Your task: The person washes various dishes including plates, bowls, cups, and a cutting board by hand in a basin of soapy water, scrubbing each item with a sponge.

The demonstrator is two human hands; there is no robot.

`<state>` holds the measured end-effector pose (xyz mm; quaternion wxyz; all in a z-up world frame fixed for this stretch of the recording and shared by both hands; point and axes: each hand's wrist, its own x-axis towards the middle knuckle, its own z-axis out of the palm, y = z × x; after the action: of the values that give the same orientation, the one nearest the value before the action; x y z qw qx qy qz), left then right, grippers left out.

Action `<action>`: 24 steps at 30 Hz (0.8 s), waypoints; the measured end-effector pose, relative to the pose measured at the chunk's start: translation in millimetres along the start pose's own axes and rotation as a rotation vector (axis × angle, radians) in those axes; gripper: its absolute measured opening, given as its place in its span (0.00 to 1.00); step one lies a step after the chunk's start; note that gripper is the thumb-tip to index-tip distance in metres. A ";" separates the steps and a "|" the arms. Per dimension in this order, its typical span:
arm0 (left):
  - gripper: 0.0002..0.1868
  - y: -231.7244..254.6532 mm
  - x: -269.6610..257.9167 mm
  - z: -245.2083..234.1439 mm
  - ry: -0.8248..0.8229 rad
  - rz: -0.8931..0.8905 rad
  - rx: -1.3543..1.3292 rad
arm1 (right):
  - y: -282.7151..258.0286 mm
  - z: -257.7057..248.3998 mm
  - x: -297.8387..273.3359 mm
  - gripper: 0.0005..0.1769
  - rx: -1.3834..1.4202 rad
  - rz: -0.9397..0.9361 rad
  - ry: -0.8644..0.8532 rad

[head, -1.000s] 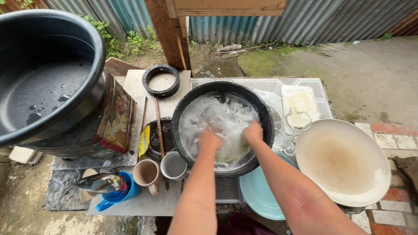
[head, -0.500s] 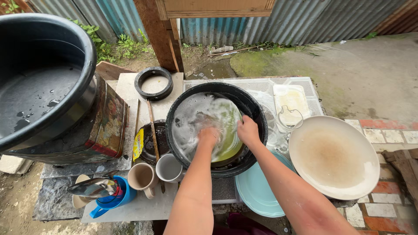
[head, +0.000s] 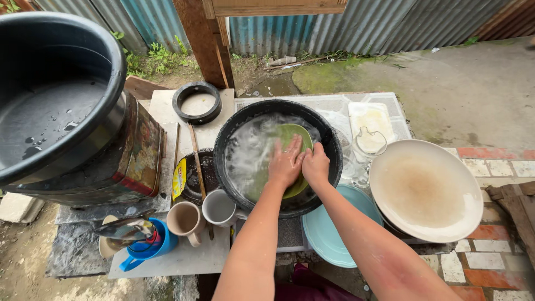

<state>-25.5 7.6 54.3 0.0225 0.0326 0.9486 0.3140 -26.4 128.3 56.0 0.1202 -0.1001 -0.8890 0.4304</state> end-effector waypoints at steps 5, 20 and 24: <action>0.34 -3.8 -9.7 -10.5 0.044 -0.026 -0.035 | -4.1 3.6 -6.3 0.10 0.015 0.054 -0.040; 0.45 -17.9 -2.4 -4.5 0.196 -0.072 -0.140 | -2.3 0.9 -5.2 0.09 0.024 -0.033 0.019; 0.41 -22.6 -2.8 1.8 0.194 -0.054 -0.155 | -4.5 0.4 -4.4 0.09 -0.025 -0.002 -0.001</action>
<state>-23.7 -9.6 39.4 -0.0584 -0.0252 0.9197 0.3875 -22.7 124.0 58.8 0.1191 -0.1005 -0.8945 0.4191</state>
